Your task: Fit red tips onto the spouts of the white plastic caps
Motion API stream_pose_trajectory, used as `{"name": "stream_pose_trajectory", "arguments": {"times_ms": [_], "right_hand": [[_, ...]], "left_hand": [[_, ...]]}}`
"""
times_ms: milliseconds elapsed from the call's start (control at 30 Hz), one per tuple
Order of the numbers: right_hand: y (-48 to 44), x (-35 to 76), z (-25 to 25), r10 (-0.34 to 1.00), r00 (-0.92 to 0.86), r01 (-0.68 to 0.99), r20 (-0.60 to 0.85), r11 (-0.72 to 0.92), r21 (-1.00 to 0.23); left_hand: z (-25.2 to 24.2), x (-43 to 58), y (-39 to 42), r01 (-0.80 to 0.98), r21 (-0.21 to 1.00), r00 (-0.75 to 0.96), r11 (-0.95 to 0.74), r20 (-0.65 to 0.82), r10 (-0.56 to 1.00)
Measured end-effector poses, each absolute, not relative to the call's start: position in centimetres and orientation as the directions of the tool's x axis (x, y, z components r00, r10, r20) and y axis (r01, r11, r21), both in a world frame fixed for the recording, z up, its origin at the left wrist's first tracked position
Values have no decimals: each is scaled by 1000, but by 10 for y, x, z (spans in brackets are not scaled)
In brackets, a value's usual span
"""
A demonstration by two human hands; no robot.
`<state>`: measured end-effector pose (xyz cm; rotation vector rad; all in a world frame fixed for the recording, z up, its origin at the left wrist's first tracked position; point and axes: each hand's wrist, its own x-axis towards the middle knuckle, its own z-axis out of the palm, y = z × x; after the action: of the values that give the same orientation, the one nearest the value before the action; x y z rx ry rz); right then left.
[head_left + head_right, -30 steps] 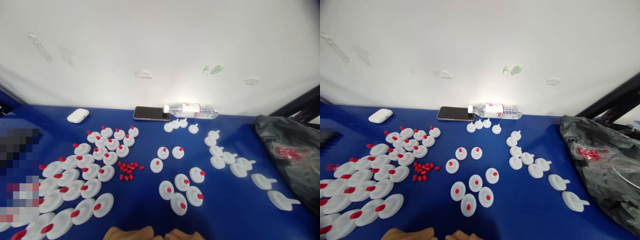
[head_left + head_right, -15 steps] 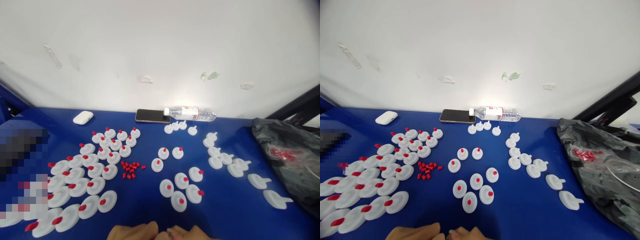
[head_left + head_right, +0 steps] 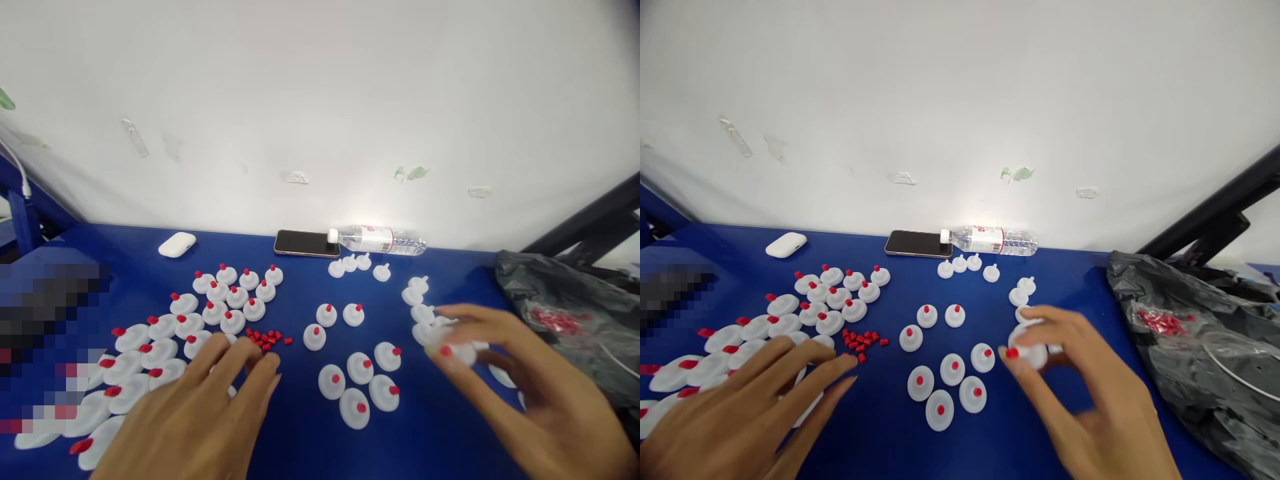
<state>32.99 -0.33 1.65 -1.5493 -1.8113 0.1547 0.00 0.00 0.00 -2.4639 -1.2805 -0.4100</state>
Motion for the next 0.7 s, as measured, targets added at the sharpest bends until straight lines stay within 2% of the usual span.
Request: {"name": "stream_pose_trajectory", "arguments": {"times_ms": [67,133,233,333,533,700], "right_hand": [[23,332,21,901,-82,856,426,283,-433],[45,327,22,913,-155,868,378,309,-388],[65,317,13,933,-230,886,275,318,-336],[73,314,4,945,-250,895,211,309,-323],[74,345,21,960,-161,914,229,232,-333],[71,373,21,988,-147,975,41,152,-165]], "left_hand": [[8,2,15,769,-218,637,-600,324,699],[14,11,30,749,-238,662,-619,240,710],[14,25,45,775,-206,629,-597,159,761],[5,30,53,794,-170,607,-584,152,780],[-1,26,56,799,-65,596,-598,221,772],[16,25,60,780,76,520,-622,476,710]]}}
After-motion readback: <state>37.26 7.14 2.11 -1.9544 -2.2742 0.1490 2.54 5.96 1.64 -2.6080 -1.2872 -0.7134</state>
